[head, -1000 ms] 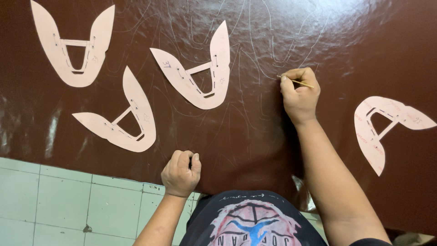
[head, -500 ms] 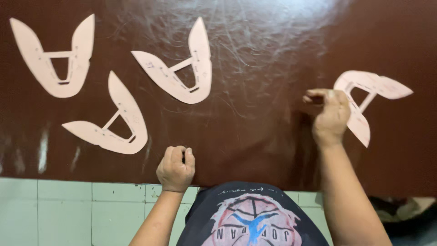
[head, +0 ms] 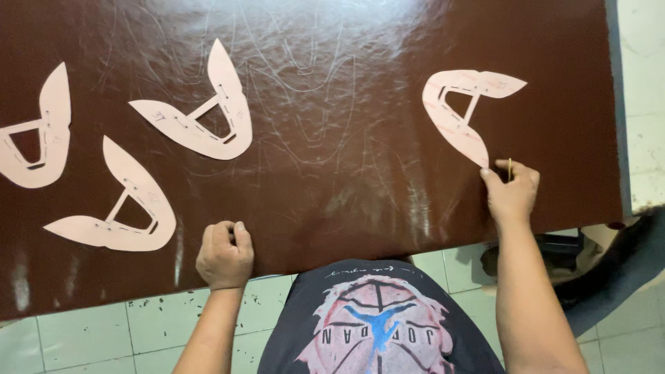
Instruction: The person places pink paper shoe patterns on a brown work surface and uses a pencil to trace their outlines. They repeat this process for several patterns, moving each one after tracing to a new position on the table.
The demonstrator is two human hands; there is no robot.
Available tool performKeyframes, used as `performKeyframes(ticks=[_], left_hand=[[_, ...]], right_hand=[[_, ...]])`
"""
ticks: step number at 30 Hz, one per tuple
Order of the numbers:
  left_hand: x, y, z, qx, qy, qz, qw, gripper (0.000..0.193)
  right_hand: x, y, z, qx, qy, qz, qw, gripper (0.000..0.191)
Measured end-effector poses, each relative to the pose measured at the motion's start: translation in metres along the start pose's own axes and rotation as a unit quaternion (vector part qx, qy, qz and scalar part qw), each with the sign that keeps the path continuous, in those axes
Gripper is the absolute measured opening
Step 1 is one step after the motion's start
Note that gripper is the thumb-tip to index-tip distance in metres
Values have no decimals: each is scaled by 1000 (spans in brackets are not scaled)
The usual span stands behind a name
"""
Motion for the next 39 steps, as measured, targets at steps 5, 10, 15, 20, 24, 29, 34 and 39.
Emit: performKeyframes(ticks=[5, 10, 15, 20, 24, 29, 34, 39], left_hand=[[1, -1, 7, 32, -17, -21, 999, 17], [5, 34, 56, 36, -6, 10, 999, 18], [-15, 111, 152, 9, 71, 43, 997, 21], [-39, 154, 217, -18, 75, 18, 997, 25], [-39, 149, 221, -19, 70, 7, 997, 25], [-42, 112, 209, -42, 41, -3, 998, 24], [-53, 69, 224, -118, 56, -5, 991, 25], [-73, 38, 269, -172, 118, -79, 975, 51]], right_hand=[[-4, -12, -22, 90, -5, -40, 995, 56], [2, -33, -38, 139, 0, -88, 986, 45], [12, -71, -33, 211, -22, -197, 957, 41], [8, -95, -27, 246, -40, -292, 923, 36], [6, -110, -37, 272, -50, -319, 906, 26], [8, -140, -74, 374, 79, -261, 887, 21], [-1, -155, -127, 402, 168, -246, 866, 20], [8, -143, -183, 445, 211, -235, 838, 22]])
Point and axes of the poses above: each hand's wrist, its own y-axis away from the middle knuckle, its own x-axis out of the back of the hand, z = x × y, the point moved 6 cm from there along -y, towards the middle knuckle, and after that the axes turned 8 degrees about x, right-handed, at the moved point
